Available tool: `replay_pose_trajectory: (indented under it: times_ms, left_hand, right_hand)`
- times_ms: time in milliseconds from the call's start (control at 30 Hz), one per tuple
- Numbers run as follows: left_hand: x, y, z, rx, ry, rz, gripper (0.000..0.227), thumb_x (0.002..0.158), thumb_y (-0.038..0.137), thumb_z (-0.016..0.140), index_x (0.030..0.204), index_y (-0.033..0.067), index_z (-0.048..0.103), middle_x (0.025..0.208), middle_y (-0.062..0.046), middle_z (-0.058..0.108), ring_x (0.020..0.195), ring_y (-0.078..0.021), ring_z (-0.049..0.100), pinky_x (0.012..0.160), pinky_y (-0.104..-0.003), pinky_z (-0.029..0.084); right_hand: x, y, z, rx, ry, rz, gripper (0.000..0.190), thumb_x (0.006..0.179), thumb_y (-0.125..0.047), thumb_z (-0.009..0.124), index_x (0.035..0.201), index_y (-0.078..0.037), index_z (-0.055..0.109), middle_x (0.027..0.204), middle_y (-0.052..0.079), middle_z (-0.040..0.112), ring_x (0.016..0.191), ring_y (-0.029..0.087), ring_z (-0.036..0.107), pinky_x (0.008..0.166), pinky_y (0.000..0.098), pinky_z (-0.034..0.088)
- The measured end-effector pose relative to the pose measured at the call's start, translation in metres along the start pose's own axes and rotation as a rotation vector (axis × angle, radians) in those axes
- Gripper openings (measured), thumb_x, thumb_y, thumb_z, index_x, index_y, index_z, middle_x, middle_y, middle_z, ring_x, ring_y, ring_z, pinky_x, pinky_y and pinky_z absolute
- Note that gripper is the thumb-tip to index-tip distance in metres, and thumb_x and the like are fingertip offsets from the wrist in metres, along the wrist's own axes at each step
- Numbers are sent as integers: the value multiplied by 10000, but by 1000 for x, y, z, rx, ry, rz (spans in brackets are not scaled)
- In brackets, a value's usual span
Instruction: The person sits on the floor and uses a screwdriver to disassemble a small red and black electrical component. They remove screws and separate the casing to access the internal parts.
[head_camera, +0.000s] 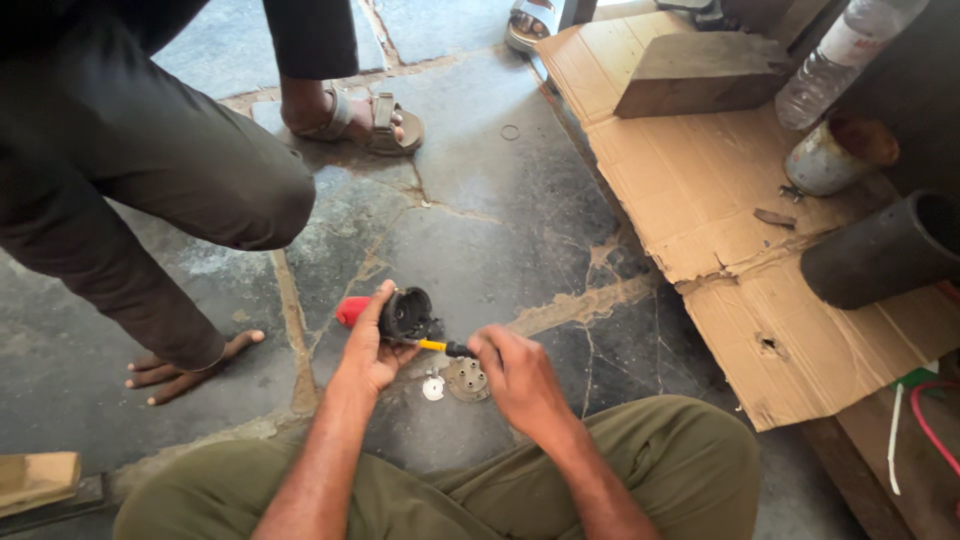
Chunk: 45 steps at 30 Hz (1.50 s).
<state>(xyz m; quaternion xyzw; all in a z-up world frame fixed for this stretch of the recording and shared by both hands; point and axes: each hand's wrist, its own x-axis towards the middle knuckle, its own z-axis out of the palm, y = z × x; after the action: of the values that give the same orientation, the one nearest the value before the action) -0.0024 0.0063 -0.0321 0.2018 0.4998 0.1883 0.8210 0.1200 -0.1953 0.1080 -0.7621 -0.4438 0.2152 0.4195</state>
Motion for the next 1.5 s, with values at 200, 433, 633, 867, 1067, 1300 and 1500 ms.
replay_pose_trajectory:
  times_ms: [200, 433, 633, 867, 1067, 1300, 1500]
  left_hand:
    - [4, -2, -1, -27, 58, -14, 601, 692, 679, 762, 1066, 212, 714, 1005, -20, 725, 924, -205, 668, 848, -429, 533]
    - [5, -7, -1, -60, 31, -10, 703, 651, 722, 780, 1083, 172, 719, 988, -44, 734, 923, -210, 684, 860, -426, 559]
    - [1, -9, 2, -49, 54, -18, 703, 673, 732, 758, 1091, 168, 723, 996, -60, 730, 915, -226, 690, 813, -420, 579]
    - [-6, -8, 8, -72, 54, 15, 715, 700, 746, 736, 1106, 158, 717, 1005, -61, 726, 901, -229, 690, 799, -430, 595]
    - [-9, -5, 7, -83, 20, 41, 660, 764, 743, 660, 1103, 179, 710, 1007, -54, 726, 889, -228, 682, 796, -441, 582]
    - [-10, -6, 6, -98, -56, 48, 611, 795, 649, 692, 1129, 138, 721, 1028, -99, 748, 901, -282, 717, 857, -461, 610]
    - [-11, -5, 9, -163, -26, 41, 674, 775, 657, 731, 1140, 90, 712, 1024, -132, 737, 905, -310, 711, 841, -467, 618]
  right_hand:
    - [-3, -6, 2, -32, 30, -287, 220, 978, -140, 679, 1170, -33, 665, 1090, 167, 679, 991, 373, 694, 813, 436, 541]
    - [-7, -12, 4, -105, 61, -327, 237, 943, -136, 678, 1141, -10, 650, 1072, 218, 661, 915, 430, 686, 724, 472, 540]
    - [-8, -19, 8, -102, 103, -456, 300, 948, -140, 673, 1213, -18, 604, 1075, 207, 651, 942, 415, 681, 767, 466, 550]
    - [-10, -21, 3, -153, -3, -295, 213, 914, -109, 718, 1123, -75, 703, 1003, 123, 661, 821, 340, 710, 693, 442, 549]
    - [-8, -16, 7, -268, 3, -171, 179, 1006, -188, 722, 1156, -100, 681, 1036, 107, 690, 903, 357, 706, 736, 447, 540]
    - [-10, -15, 6, -127, 17, -246, 356, 944, -155, 706, 1267, -24, 629, 1122, 167, 637, 918, 363, 696, 742, 447, 554]
    - [-8, -16, 7, -137, 46, -358, 258, 937, -116, 708, 1186, -58, 675, 1102, 151, 634, 911, 376, 699, 728, 452, 561]
